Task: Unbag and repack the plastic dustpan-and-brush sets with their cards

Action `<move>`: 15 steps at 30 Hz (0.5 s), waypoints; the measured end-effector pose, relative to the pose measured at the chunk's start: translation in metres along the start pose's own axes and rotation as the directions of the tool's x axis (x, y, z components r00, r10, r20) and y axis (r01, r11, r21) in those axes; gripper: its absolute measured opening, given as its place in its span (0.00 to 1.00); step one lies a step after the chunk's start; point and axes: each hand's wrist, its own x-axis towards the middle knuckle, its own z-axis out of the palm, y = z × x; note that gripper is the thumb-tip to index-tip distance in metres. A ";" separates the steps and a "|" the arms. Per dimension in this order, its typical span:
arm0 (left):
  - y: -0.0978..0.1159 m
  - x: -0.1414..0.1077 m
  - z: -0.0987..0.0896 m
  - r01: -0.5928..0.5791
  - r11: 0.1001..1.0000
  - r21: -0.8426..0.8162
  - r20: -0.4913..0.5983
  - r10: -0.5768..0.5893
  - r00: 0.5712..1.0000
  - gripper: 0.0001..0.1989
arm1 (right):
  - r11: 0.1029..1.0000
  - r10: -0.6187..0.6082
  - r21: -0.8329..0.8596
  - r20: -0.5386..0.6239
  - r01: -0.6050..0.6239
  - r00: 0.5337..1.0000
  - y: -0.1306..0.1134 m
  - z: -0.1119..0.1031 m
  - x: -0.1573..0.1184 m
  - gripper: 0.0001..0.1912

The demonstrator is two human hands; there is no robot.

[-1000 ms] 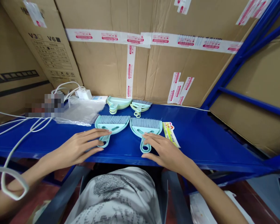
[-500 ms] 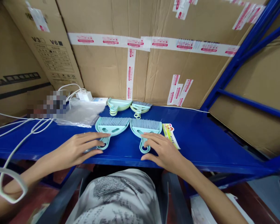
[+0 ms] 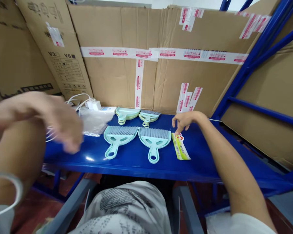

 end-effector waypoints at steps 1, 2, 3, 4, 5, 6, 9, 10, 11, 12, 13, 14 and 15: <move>-0.011 0.014 0.005 0.012 0.992 -0.123 0.297 0.025 0.955 0.47 | 1.000 0.001 0.004 0.017 -0.001 1.000 -0.001 0.004 0.006 0.43; -0.024 0.026 0.014 0.098 0.980 -0.174 0.422 -0.016 0.907 0.40 | 1.000 -0.001 -0.005 0.026 0.002 1.000 -0.001 0.010 0.010 0.44; -0.039 0.035 0.027 0.167 0.976 -0.142 0.427 -0.092 0.900 0.33 | 1.000 -0.005 -0.021 0.029 0.006 1.000 -0.001 0.016 0.013 0.43; -0.057 0.042 0.044 0.192 0.980 -0.047 0.366 -0.162 0.916 0.26 | 0.999 -0.005 -0.038 0.033 0.006 0.999 0.001 0.021 0.015 0.43; -0.077 0.044 0.063 0.200 0.977 0.067 0.261 -0.211 0.942 0.20 | 0.999 -0.006 -0.046 0.040 0.008 0.999 0.003 0.026 0.018 0.43; -0.096 0.043 0.082 0.225 0.955 0.196 0.119 -0.251 0.961 0.17 | 0.999 -0.011 -0.046 0.049 0.014 0.999 0.006 0.029 0.019 0.42; -0.142 0.024 0.125 0.208 0.816 0.539 -0.090 -0.189 0.978 0.14 | 0.997 -0.065 -0.042 0.036 0.066 0.997 0.018 0.031 0.023 0.39; -0.150 0.017 0.133 0.131 0.787 0.603 -0.047 -0.129 0.991 0.14 | 0.994 -0.096 -0.040 0.025 0.097 0.995 0.022 0.030 0.023 0.37; -0.154 0.011 0.137 0.084 0.756 0.649 -0.042 -0.075 0.996 0.14 | 0.991 -0.127 -0.032 0.013 0.128 0.992 0.026 0.029 0.023 0.35; -0.154 0.007 0.137 0.044 0.732 0.680 -0.043 -0.020 0.999 0.14 | 0.988 -0.153 -0.018 0.000 0.153 0.988 0.029 0.028 0.022 0.33; -0.152 0.005 0.136 0.033 0.709 0.704 -0.078 0.031 0.996 0.14 | 0.985 -0.175 0.002 -0.005 0.175 0.985 0.031 0.027 0.020 0.31; -0.149 0.005 0.133 0.044 0.690 0.722 -0.133 0.077 0.988 0.13 | 0.981 -0.192 0.027 -0.006 0.193 0.981 0.033 0.026 0.018 0.30; -0.144 0.006 0.129 0.058 0.676 0.734 -0.187 0.119 0.975 0.12 | 0.977 -0.205 0.054 -0.004 0.205 0.979 0.033 0.025 0.016 0.29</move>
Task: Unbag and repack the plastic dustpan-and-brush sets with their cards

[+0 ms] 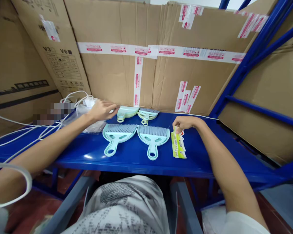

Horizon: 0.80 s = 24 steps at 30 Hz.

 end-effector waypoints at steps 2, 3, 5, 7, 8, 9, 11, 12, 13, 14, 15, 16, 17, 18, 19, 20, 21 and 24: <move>0.002 0.005 -0.009 0.011 1.000 0.026 -0.104 -0.008 0.995 0.10 | 0.999 -0.022 0.047 0.004 0.022 1.000 0.000 -0.002 -0.005 0.28; 0.003 0.007 -0.012 0.009 0.999 0.033 -0.137 -0.004 0.991 0.09 | 0.997 -0.031 0.068 0.003 0.030 1.000 0.001 -0.003 -0.007 0.27; 0.004 0.010 -0.015 -0.007 0.999 0.039 -0.171 0.013 0.985 0.09 | 0.993 -0.038 0.110 -0.011 0.039 0.999 0.003 -0.006 -0.011 0.28; 0.004 0.010 -0.015 -0.021 0.999 0.039 -0.186 0.028 0.982 0.09 | 0.991 -0.045 0.125 -0.044 0.050 0.998 0.007 -0.009 -0.016 0.28; 0.004 0.009 -0.015 -0.023 0.999 0.038 -0.193 0.029 0.981 0.09 | 0.990 -0.052 0.124 -0.064 0.059 0.997 0.008 -0.011 -0.020 0.29; 0.003 0.009 -0.015 -0.022 0.999 0.038 -0.197 0.029 0.980 0.09 | 0.990 -0.062 0.123 -0.081 0.072 0.995 0.009 -0.013 -0.024 0.28; 0.001 0.008 -0.015 -0.011 0.999 0.044 -0.192 0.019 0.981 0.09 | 0.986 -0.091 0.131 -0.108 0.105 0.990 0.007 -0.016 -0.034 0.28; 0.000 0.007 -0.015 0.004 0.999 0.042 -0.182 0.004 0.983 0.09 | 0.981 -0.107 0.147 -0.128 0.125 0.986 0.004 -0.017 -0.039 0.27; 0.000 0.007 -0.015 0.024 0.999 0.029 -0.167 -0.018 0.986 0.09 | 0.974 -0.121 0.173 -0.159 0.148 0.980 -0.002 -0.018 -0.043 0.27; 0.000 0.006 -0.015 0.050 0.999 0.002 -0.151 -0.050 0.987 0.08 | 0.961 -0.134 0.209 -0.216 0.180 0.967 -0.010 -0.017 -0.046 0.27; 0.001 0.006 -0.016 0.087 0.995 -0.040 -0.135 -0.091 0.987 0.08 | 0.941 -0.144 0.253 -0.297 0.223 0.944 -0.019 -0.015 -0.047 0.27; 0.003 0.006 -0.016 0.135 0.986 -0.096 -0.121 -0.146 0.982 0.08 | 0.912 -0.148 0.301 -0.392 0.279 0.908 -0.030 -0.012 -0.046 0.27; 0.005 0.007 -0.016 0.194 0.967 -0.165 -0.108 -0.213 0.971 0.08 | 0.871 -0.147 0.346 -0.495 0.350 0.856 -0.041 -0.007 -0.042 0.28; 0.008 0.009 -0.016 0.255 0.935 -0.247 -0.093 -0.285 0.954 0.08 | 0.822 -0.147 0.376 -0.584 0.427 0.798 -0.053 -0.001 -0.036 0.28; 0.013 0.011 -0.017 0.313 0.888 -0.337 -0.070 -0.356 0.932 0.10 | 0.774 -0.154 0.385 -0.655 0.502 0.739 -0.064 0.006 -0.029 0.28; 0.017 0.014 -0.018 0.359 0.829 -0.428 -0.045 -0.417 0.908 0.11 | 0.739 -0.167 0.375 -0.703 0.560 0.691 -0.075 0.014 -0.022 0.26; 0.023 0.017 -0.020 0.383 0.769 -0.512 -0.019 -0.455 0.890 0.13 | 0.721 -0.181 0.363 -0.724 0.591 0.666 -0.086 0.022 -0.014 0.24; 0.040 0.028 -0.030 0.318 0.655 -0.686 0.014 -0.424 0.905 0.16 | 0.722 -0.219 0.366 -0.685 0.588 0.695 -0.113 0.046 0.001 0.21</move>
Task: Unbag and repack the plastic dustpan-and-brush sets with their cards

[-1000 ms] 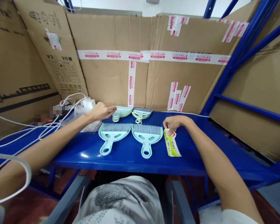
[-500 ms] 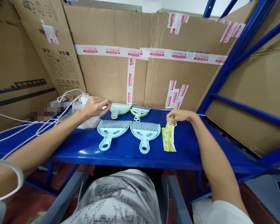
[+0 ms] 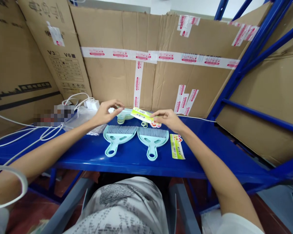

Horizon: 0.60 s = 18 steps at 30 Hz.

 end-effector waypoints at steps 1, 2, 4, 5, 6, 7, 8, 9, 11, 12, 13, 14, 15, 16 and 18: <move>0.008 0.000 0.002 -0.044 0.998 -0.038 0.026 0.045 0.999 0.17 | 1.000 0.005 -0.002 0.037 -0.005 0.999 -0.001 0.010 -0.002 0.21; 0.015 -0.001 0.003 -0.099 0.993 -0.060 0.061 0.103 0.993 0.17 | 1.000 0.001 -0.004 0.075 0.000 0.997 -0.003 0.018 -0.004 0.21; 0.029 -0.004 0.008 -0.222 0.973 -0.070 0.160 0.231 0.960 0.22 | 0.999 -0.037 -0.004 0.132 0.037 0.991 -0.005 0.029 -0.008 0.21; 0.034 -0.007 0.010 -0.277 0.959 -0.062 0.216 0.284 0.934 0.26 | 0.998 -0.058 -0.001 0.148 0.059 0.987 -0.006 0.033 -0.010 0.20; 0.038 -0.009 0.013 -0.323 0.945 -0.048 0.268 0.324 0.907 0.28 | 0.997 -0.077 0.003 0.155 0.078 0.985 -0.006 0.036 -0.012 0.20; 0.041 -0.012 0.016 -0.356 0.934 -0.033 0.308 0.349 0.885 0.28 | 0.996 -0.091 0.006 0.160 0.091 0.983 -0.006 0.038 -0.013 0.20; 0.043 -0.013 0.018 -0.374 0.927 -0.016 0.333 0.358 0.872 0.26 | 0.995 -0.100 0.011 0.162 0.099 0.982 -0.006 0.040 -0.014 0.20; 0.044 -0.015 0.020 -0.380 0.925 -0.003 0.341 0.358 0.869 0.23 | 0.995 -0.101 0.017 0.167 0.099 0.981 -0.005 0.042 -0.014 0.20; 0.044 -0.015 0.022 -0.362 0.932 0.000 0.333 0.341 0.879 0.18 | 0.996 -0.085 0.037 0.184 0.080 0.979 -0.004 0.043 -0.014 0.22; 0.043 -0.014 0.021 -0.346 0.938 -0.012 0.326 0.331 0.886 0.17 | 0.996 -0.076 0.050 0.193 0.068 0.978 -0.003 0.044 -0.013 0.22; 0.041 -0.013 0.020 -0.325 0.945 -0.025 0.328 0.315 0.891 0.16 | 0.996 -0.071 0.059 0.200 0.061 0.977 -0.003 0.043 -0.013 0.23; 0.038 -0.010 0.017 -0.302 0.952 -0.038 0.340 0.297 0.892 0.16 | 0.996 -0.073 0.061 0.200 0.062 0.977 -0.003 0.041 -0.012 0.24; 0.035 -0.008 0.013 -0.277 0.960 -0.043 0.366 0.273 0.890 0.16 | 0.996 -0.081 0.054 0.192 0.072 0.978 -0.003 0.039 -0.011 0.25; 0.030 -0.006 0.009 -0.246 0.969 -0.032 0.406 0.237 0.882 0.16 | 0.996 -0.092 0.037 0.172 0.086 0.981 -0.002 0.035 -0.009 0.24; 0.019 -0.003 0.000 -0.171 0.985 0.029 0.515 0.132 0.847 0.16 | 0.994 -0.105 -0.012 0.095 0.106 0.990 0.000 0.024 -0.006 0.23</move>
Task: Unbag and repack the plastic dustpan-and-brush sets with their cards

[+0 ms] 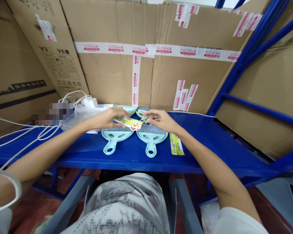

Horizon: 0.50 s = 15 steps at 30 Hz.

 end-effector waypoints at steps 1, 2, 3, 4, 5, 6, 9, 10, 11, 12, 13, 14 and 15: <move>-0.006 -0.002 -0.003 0.054 0.998 0.014 0.069 -0.055 0.996 0.17 | 1.000 0.005 -0.028 -0.046 -0.006 0.999 0.002 -0.006 0.001 0.22; -0.012 -0.005 -0.005 0.100 0.995 0.026 0.131 -0.102 0.986 0.17 | 0.998 0.017 -0.055 -0.089 -0.022 0.996 0.005 -0.013 0.002 0.21; -0.017 -0.007 -0.006 0.137 0.990 0.035 0.181 -0.141 0.973 0.18 | 0.996 0.033 -0.082 -0.123 -0.043 0.992 0.008 -0.019 0.003 0.21; -0.022 -0.009 -0.006 0.163 0.986 0.040 0.217 -0.168 0.962 0.19 | 0.992 0.052 -0.107 -0.148 -0.068 0.988 0.011 -0.026 0.003 0.20; -0.025 -0.010 -0.006 0.180 0.983 0.045 0.238 -0.185 0.954 0.20 | 0.987 0.072 -0.130 -0.164 -0.094 0.984 0.015 -0.032 0.004 0.20; -0.027 -0.011 -0.004 0.191 0.980 0.051 0.250 -0.197 0.948 0.21 | 0.981 0.094 -0.155 -0.171 -0.121 0.981 0.017 -0.038 0.004 0.20; -0.028 -0.011 0.001 0.205 0.977 0.067 0.273 -0.215 0.938 0.22 | 0.951 0.158 -0.239 -0.171 -0.197 0.972 0.023 -0.057 0.003 0.18; -0.028 -0.011 0.002 0.209 0.976 0.063 0.280 -0.219 0.935 0.22 | 0.935 0.184 -0.275 -0.165 -0.224 0.969 0.024 -0.065 0.002 0.17; -0.028 -0.011 0.003 0.216 0.975 0.055 0.288 -0.222 0.932 0.22 | 0.916 0.215 -0.310 -0.154 -0.253 0.964 0.025 -0.073 0.000 0.17; -0.028 -0.010 0.004 0.222 0.974 0.042 0.297 -0.224 0.928 0.22 | 0.896 0.252 -0.340 -0.138 -0.285 0.958 0.026 -0.081 -0.002 0.16; -0.028 -0.010 0.005 0.227 0.974 0.026 0.305 -0.224 0.926 0.22 | 0.874 0.295 -0.367 -0.120 -0.318 0.948 0.027 -0.089 -0.004 0.16; -0.029 -0.011 0.005 0.228 0.974 0.011 0.312 -0.220 0.924 0.21 | 0.852 0.342 -0.389 -0.095 -0.351 0.935 0.028 -0.097 -0.006 0.17; -0.030 -0.011 0.005 0.224 0.975 0.001 0.317 -0.213 0.924 0.20 | 0.829 0.391 -0.409 -0.063 -0.381 0.918 0.030 -0.104 -0.008 0.18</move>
